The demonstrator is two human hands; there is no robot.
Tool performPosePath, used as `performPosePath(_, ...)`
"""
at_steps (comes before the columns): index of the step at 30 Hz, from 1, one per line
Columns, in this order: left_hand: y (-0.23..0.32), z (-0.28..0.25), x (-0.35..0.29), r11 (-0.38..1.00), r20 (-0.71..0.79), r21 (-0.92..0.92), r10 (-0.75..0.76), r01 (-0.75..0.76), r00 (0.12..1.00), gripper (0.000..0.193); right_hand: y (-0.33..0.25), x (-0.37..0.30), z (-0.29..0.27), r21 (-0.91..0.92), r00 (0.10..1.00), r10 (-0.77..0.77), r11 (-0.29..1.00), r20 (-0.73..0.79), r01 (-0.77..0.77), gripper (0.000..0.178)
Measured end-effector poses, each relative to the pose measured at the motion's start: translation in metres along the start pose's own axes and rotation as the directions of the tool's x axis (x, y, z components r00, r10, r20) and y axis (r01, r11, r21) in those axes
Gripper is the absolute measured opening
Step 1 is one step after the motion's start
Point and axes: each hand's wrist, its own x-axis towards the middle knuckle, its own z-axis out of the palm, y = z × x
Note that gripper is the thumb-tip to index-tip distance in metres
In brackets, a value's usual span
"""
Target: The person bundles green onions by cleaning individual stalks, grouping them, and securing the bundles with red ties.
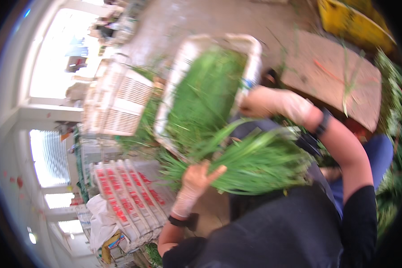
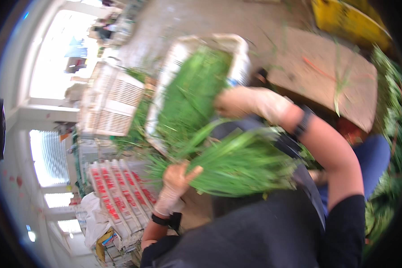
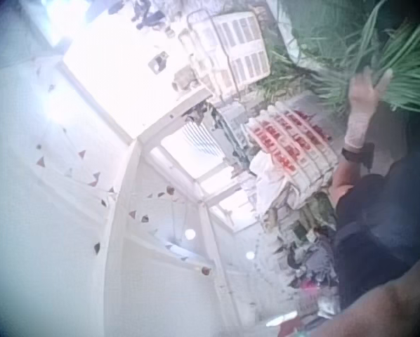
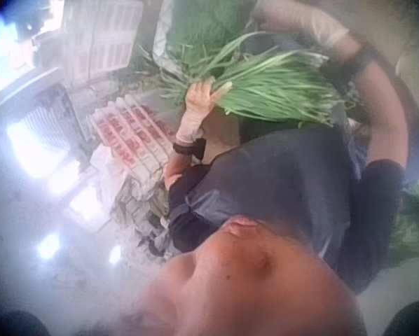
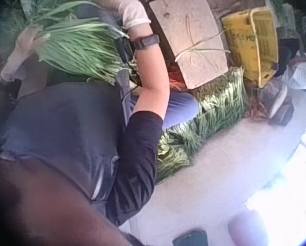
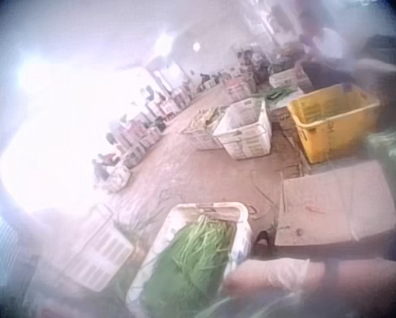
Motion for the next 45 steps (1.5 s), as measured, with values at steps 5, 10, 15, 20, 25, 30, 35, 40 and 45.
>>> performPosePath(5,0.003,0.017,0.011,0.996,-0.141,-0.088,-0.007,-0.005,0.990,0.059,0.006,-0.076,0.012,0.133,0.985,0.162,0.979,-0.063,-0.152,0.017)
performPosePath(10,-0.007,0.023,0.014,0.983,-0.135,-0.176,0.023,-0.046,0.991,0.061,0.005,-0.134,0.013,0.204,0.951,0.283,0.931,0.124,-0.304,0.018)
performPosePath(15,-0.010,0.025,0.024,0.985,-0.172,-0.162,0.027,-0.055,0.985,0.054,0.062,-0.190,0.054,-0.443,0.656,0.741,0.642,0.147,-0.626,0.021)
performPosePath(20,-0.011,0.021,0.020,0.988,-0.144,-0.145,0.034,-0.055,0.989,0.049,0.021,-0.093,0.023,0.048,0.874,0.298,0.952,-0.383,-0.303,0.029)
performPosePath(25,-0.011,0.012,0.040,0.988,-0.094,-0.118,0.087,-0.098,0.992,0.044,0.022,-0.030,0.048,0.071,0.955,0.294,0.954,-0.041,-0.291,0.021)
performPosePath(30,-0.004,0.023,0.008,0.990,-0.030,-0.139,0.020,-0.024,0.999,0.042,0.038,-0.066,0.006,0.109,0.936,0.340,0.938,-0.091,-0.330,0.017)
performPosePath(35,-0.003,0.024,0.029,0.984,-0.127,-0.046,0.165,-0.171,0.978,0.040,0.012,-0.148,-0.058,0.124,0.892,0.308,0.951,-0.331,-0.282,0.023)
performPosePath(40,-0.003,0.034,0.030,0.980,-0.114,-0.154,0.109,-0.126,0.987,0.048,0.037,-0.210,-0.110,-0.120,0.680,0.369,0.821,-0.634,-0.558,0.023)
performPosePath(45,0.005,0.060,0.003,0.941,-0.122,-0.339,-0.021,-0.021,0.992,0.065,0.051,-0.298,-0.106,0.107,0.240,0.463,0.606,-0.853,-0.788,0.017)
